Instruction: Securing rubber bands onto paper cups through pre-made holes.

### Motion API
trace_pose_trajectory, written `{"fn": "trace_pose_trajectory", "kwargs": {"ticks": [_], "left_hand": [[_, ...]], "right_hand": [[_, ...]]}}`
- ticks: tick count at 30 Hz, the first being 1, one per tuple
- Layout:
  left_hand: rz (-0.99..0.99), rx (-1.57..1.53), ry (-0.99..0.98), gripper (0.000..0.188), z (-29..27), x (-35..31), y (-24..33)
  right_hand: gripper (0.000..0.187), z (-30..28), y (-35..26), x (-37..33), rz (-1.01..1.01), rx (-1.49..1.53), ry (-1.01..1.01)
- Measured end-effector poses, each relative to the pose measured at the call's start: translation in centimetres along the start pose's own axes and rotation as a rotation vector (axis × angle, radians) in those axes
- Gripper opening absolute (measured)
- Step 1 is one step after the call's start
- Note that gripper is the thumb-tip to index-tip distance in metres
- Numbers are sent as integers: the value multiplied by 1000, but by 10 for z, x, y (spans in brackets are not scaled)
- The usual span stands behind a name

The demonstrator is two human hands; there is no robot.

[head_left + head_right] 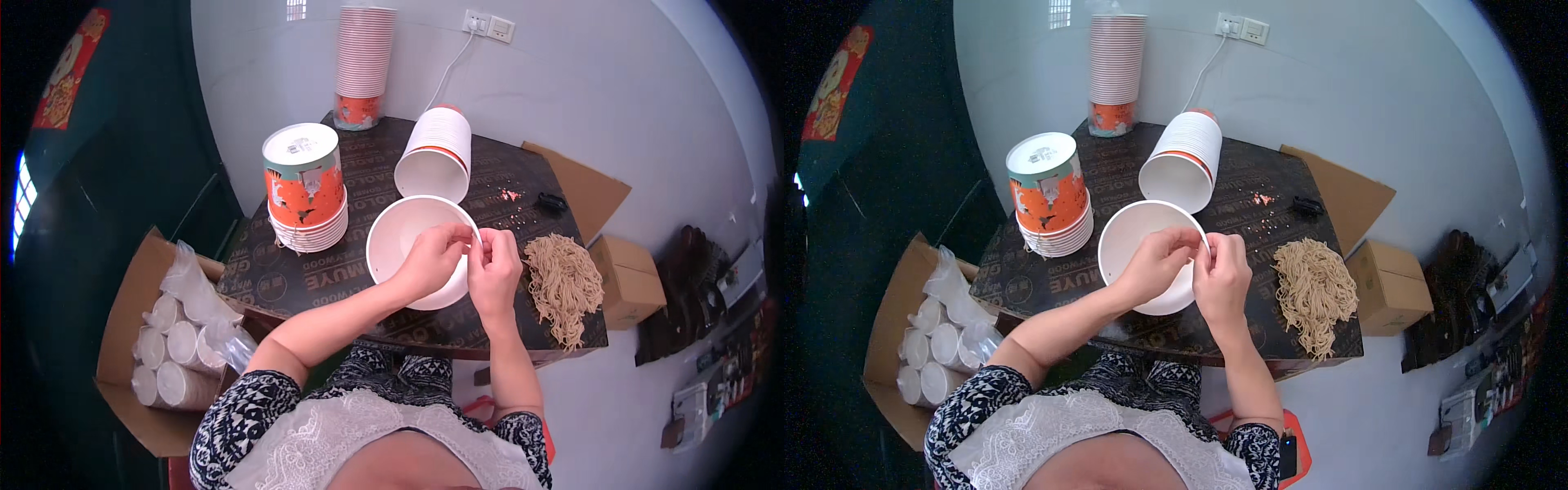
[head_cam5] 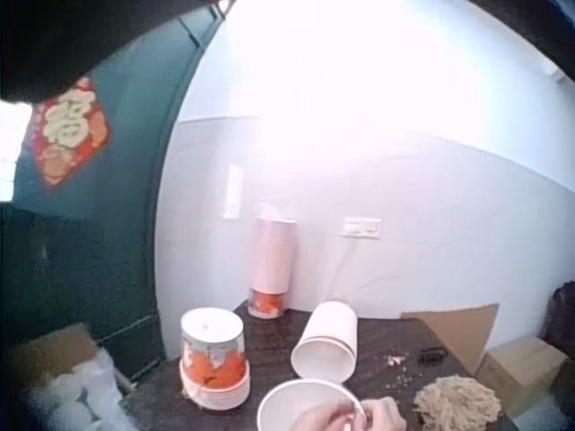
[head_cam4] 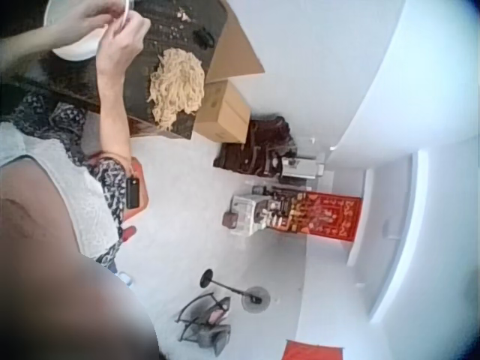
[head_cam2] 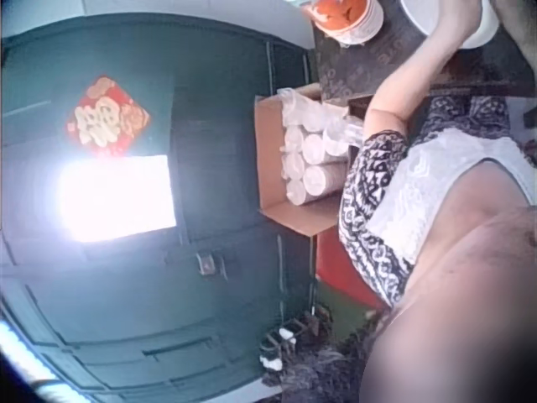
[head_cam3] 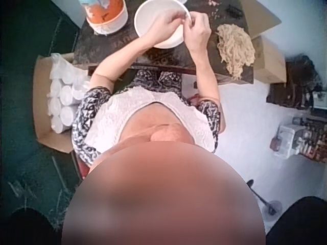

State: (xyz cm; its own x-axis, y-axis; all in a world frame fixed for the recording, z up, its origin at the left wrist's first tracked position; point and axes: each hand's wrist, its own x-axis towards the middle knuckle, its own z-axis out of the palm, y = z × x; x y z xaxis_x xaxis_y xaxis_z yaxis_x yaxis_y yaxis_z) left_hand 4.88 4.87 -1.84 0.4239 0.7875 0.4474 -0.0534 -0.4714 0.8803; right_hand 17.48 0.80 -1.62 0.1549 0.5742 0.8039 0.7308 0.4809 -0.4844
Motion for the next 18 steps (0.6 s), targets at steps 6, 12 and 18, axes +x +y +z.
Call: {"fn": "trace_pose_trajectory", "kwargs": {"ticks": [6, 12, 18], "left_hand": [[-72, -264, 98, 25, 17, -3, -13], [-53, -199, 123, 20, 23, -2, -23], [-76, -152, 155, 14, 24, -5, -19]], "right_hand": [[5, -3, 8, -8, 46, 52, -14], [2, -5, 12, -14, 86, 137, 10], [3, -7, 8, -19, 147, 179, 2]]}}
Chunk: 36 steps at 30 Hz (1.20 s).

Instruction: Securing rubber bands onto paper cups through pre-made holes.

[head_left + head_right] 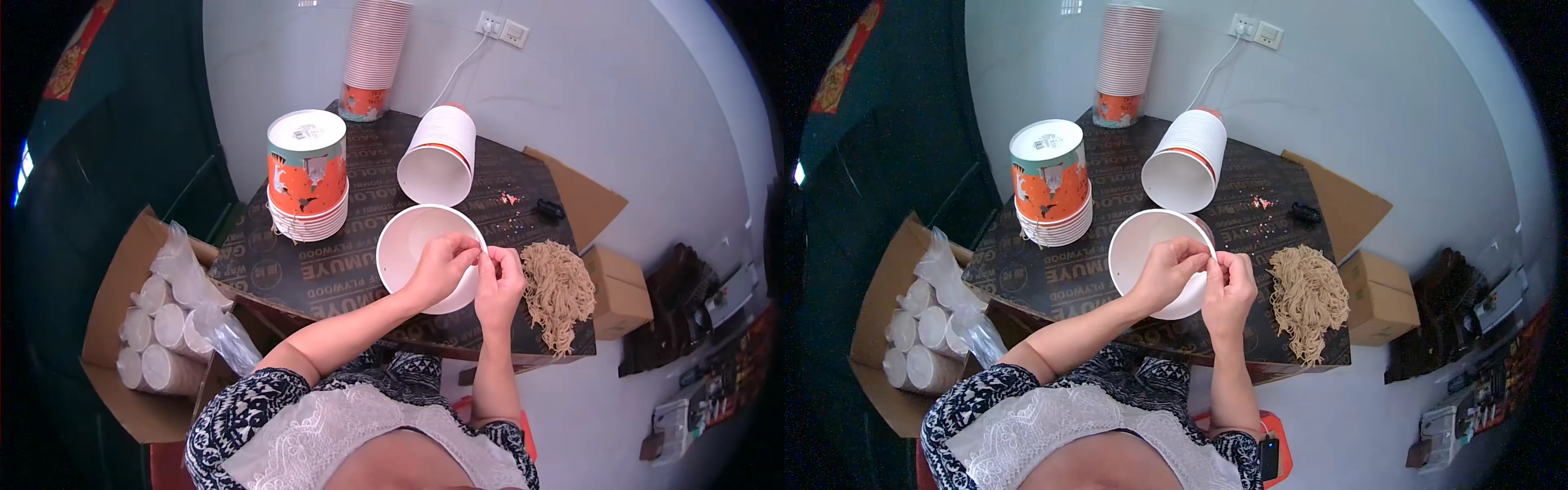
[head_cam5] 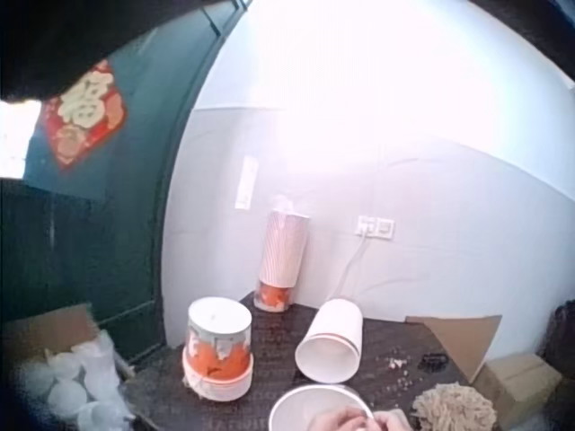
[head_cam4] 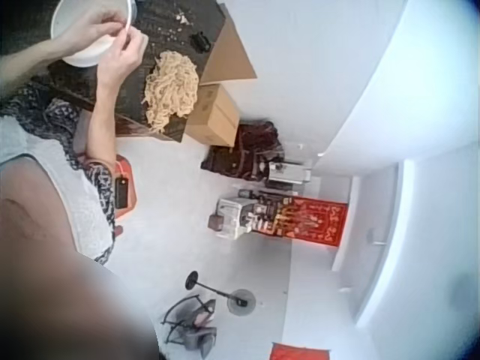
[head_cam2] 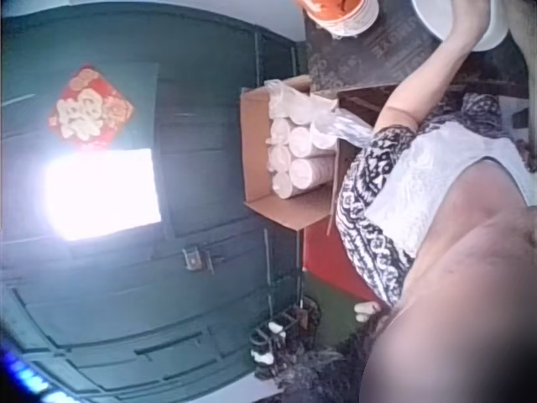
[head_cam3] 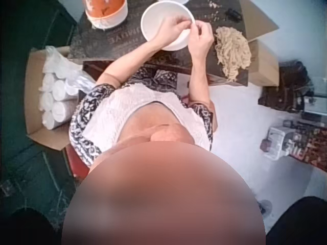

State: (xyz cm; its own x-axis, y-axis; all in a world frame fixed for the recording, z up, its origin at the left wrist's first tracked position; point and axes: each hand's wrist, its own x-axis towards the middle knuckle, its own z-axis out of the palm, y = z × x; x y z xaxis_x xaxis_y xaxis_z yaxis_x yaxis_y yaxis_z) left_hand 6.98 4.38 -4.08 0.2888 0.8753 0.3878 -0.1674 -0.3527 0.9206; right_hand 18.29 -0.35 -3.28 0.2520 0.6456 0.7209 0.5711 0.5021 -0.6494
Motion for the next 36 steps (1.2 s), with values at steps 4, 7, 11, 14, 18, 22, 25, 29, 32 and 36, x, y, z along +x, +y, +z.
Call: {"fn": "trace_pose_trajectory", "kwargs": {"ticks": [4, 7, 11, 14, 18, 22, 25, 29, 32, 36], "left_hand": [[-27, -42, 70, 12, -1, -8, -3], [6, -59, 99, 10, -1, -13, -9], [9, 14, 116, 10, -8, -18, -14], [9, 84, 106, 10, -13, -20, -7], [30, 88, -16, 12, -24, -21, 1], [59, 78, -155, 10, -41, -44, 63], [117, -119, -108, 10, -55, -46, 86], [30, 128, 0, 14, -60, 5, 87], [-61, 216, -96, 14, -52, 50, 58], [-141, 323, -303, 15, -9, 102, 13]], "right_hand": [[4, 4, -10, -10, -14, 1, -10], [5, 9, -11, -18, -25, -11, 2], [7, 18, -14, -26, -71, -25, 50], [9, 18, -20, -27, -64, -7, 79], [9, 13, -23, -21, -63, -9, 114], [15, -13, -9, -6, 161, 1, 174], [30, -37, -1, 2, 346, 122, 22], [24, -63, 10, -2, 386, 177, -100], [16, -83, 13, -11, 300, 188, -241], [17, -107, 12, -24, 339, 187, -306]]}}
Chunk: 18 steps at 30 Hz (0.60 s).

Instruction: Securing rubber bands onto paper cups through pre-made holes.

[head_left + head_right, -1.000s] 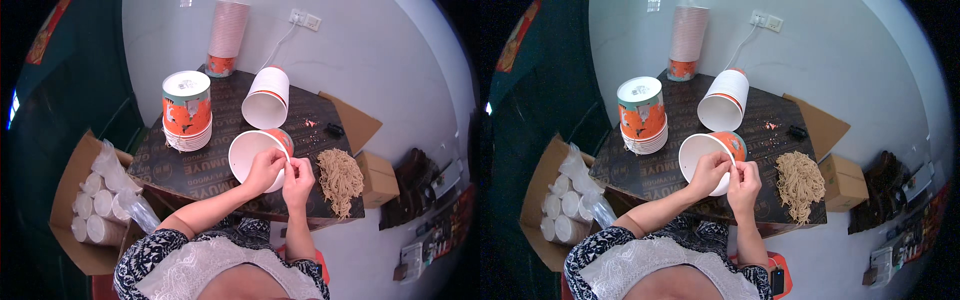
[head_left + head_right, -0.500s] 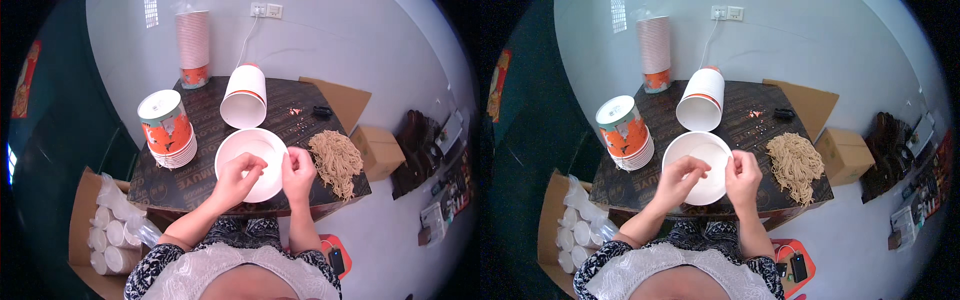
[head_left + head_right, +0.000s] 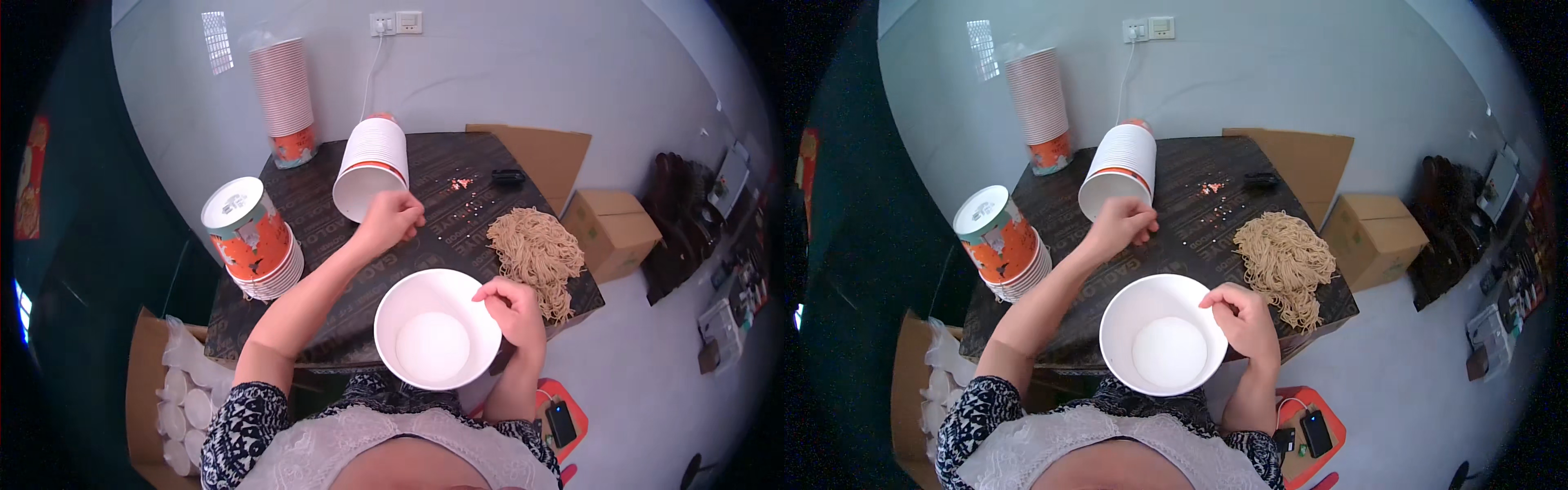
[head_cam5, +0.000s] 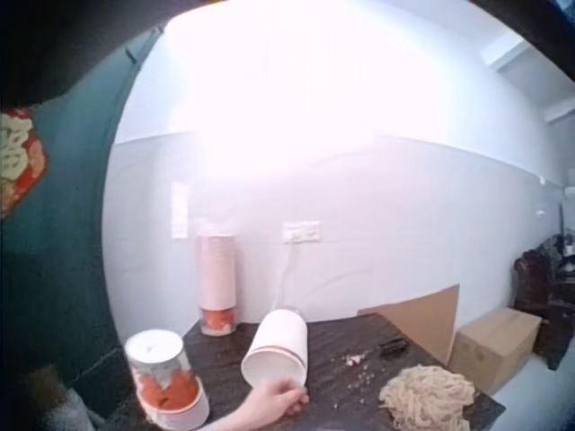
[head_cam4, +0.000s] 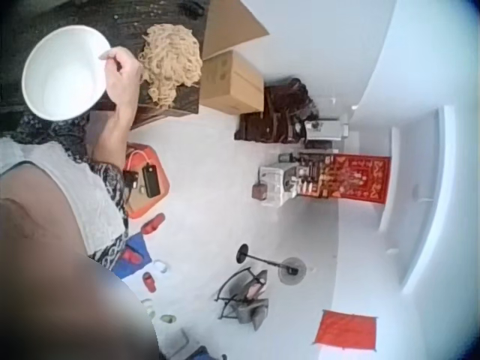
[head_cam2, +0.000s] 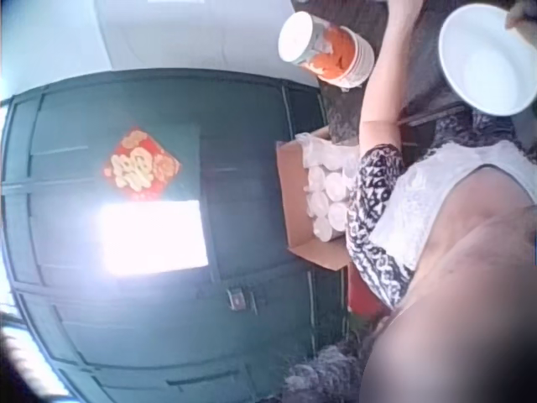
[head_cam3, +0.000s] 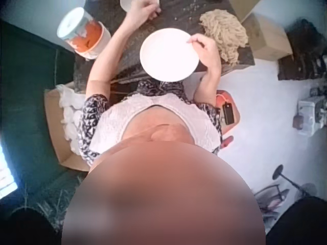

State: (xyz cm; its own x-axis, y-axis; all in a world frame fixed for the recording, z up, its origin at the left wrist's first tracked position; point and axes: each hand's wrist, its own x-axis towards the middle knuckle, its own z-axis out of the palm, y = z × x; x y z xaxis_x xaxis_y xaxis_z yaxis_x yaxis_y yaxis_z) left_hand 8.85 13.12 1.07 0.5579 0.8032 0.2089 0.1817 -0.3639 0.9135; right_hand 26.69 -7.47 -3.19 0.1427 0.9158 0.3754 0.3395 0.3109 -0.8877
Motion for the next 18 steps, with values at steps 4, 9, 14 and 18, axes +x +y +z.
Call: {"fn": "trace_pose_trajectory", "kwargs": {"ticks": [4, 9, 14, 18], "left_hand": [[60, 120, -55, 19, 38, 66, -18], [-23, 235, -62, 25, 73, 129, -30], [-69, 220, -13, 26, 84, 157, -50], [-32, 189, 6, 24, 84, 157, -61]], "right_hand": [[17, -5, 1, -9, -106, -8, 6], [18, -3, 5, -12, -149, -30, 9], [19, 1, 2, -12, -124, 9, 17], [19, 0, 3, -12, -164, 6, 23]]}}
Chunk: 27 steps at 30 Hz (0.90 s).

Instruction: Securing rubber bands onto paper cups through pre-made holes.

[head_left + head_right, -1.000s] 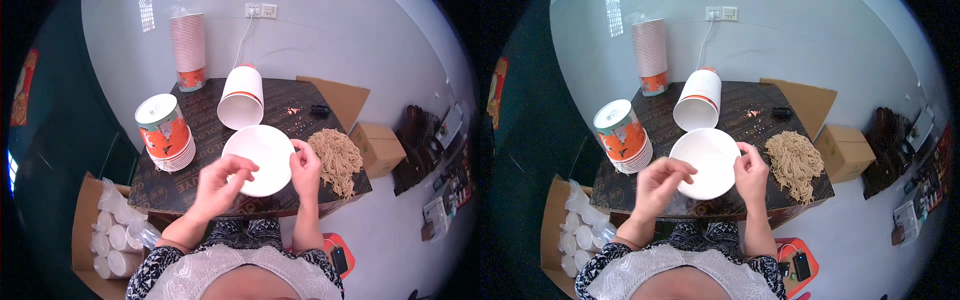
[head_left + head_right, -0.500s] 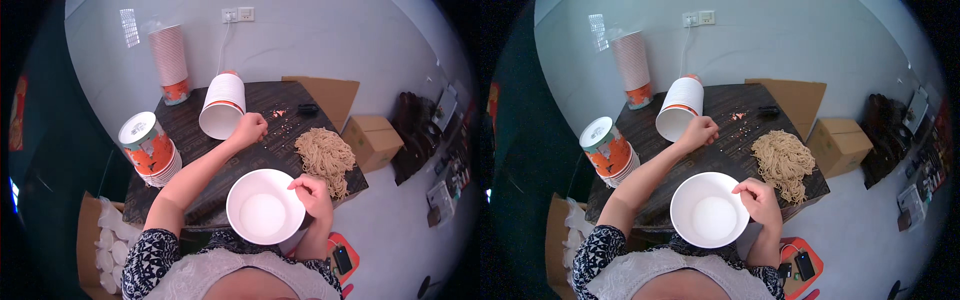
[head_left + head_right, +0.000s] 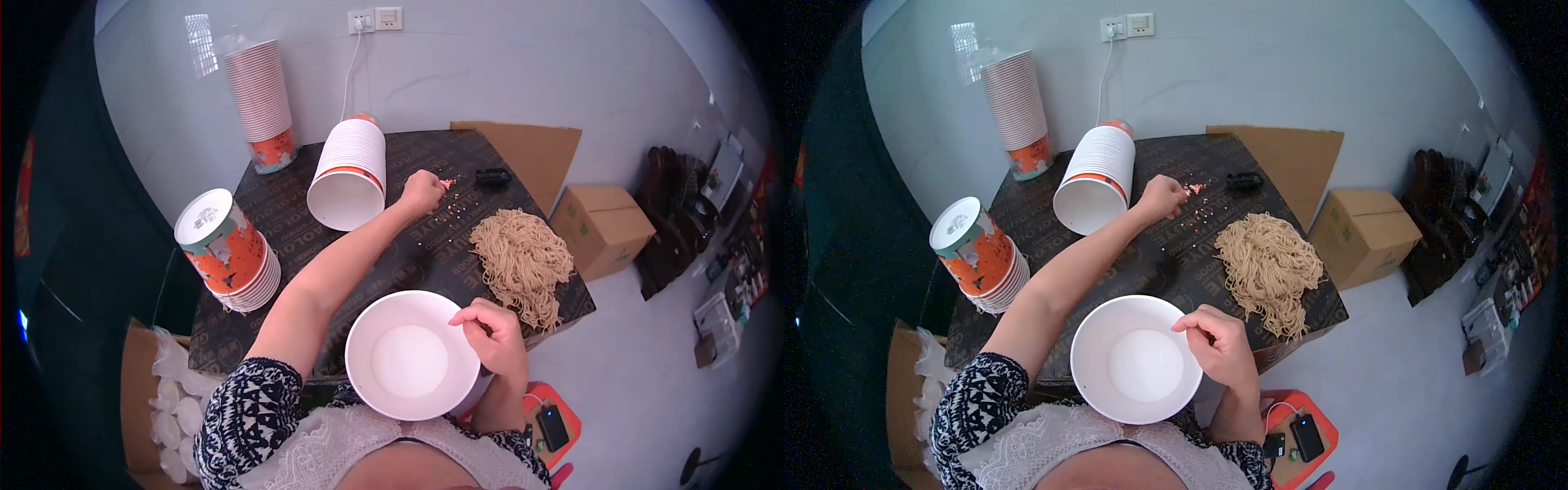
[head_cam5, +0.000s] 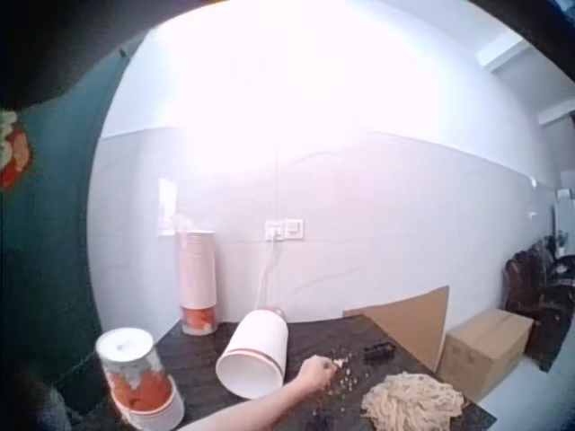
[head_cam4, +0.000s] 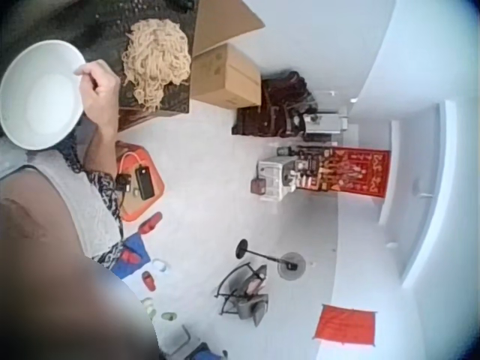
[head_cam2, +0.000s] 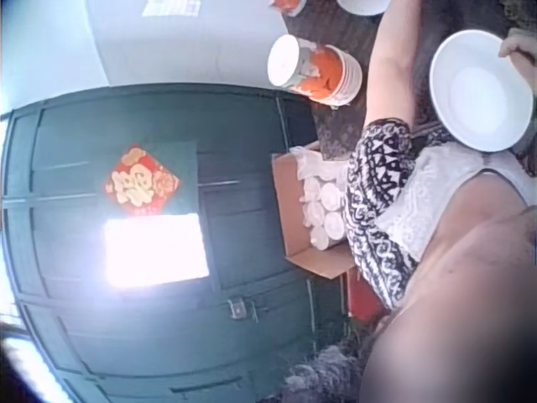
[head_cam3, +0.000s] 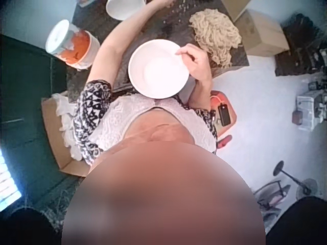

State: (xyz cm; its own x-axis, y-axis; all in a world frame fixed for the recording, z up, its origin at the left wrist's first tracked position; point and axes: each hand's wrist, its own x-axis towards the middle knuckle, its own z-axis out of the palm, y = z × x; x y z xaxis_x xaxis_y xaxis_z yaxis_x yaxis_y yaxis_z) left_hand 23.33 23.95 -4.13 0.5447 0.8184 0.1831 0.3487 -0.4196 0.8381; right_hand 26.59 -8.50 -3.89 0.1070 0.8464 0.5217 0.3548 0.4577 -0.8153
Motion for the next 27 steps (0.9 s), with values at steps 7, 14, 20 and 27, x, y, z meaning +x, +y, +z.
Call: {"fn": "trace_pose_trajectory", "kwargs": {"ticks": [7, 14, 20, 27], "left_hand": [[-87, -68, -60, 24, -14, -21, 6], [144, -293, -340, 38, -62, -98, 52], [724, -82, -335, 45, -147, -238, 81], [652, 121, 193, 59, -157, -322, 48]], "right_hand": [[20, 9, -7, 1, 40, 3, -15], [18, 15, -2, -4, 109, 95, 118], [17, 35, 16, 18, 132, 89, 254], [17, 71, 35, 55, 84, 117, 208]]}}
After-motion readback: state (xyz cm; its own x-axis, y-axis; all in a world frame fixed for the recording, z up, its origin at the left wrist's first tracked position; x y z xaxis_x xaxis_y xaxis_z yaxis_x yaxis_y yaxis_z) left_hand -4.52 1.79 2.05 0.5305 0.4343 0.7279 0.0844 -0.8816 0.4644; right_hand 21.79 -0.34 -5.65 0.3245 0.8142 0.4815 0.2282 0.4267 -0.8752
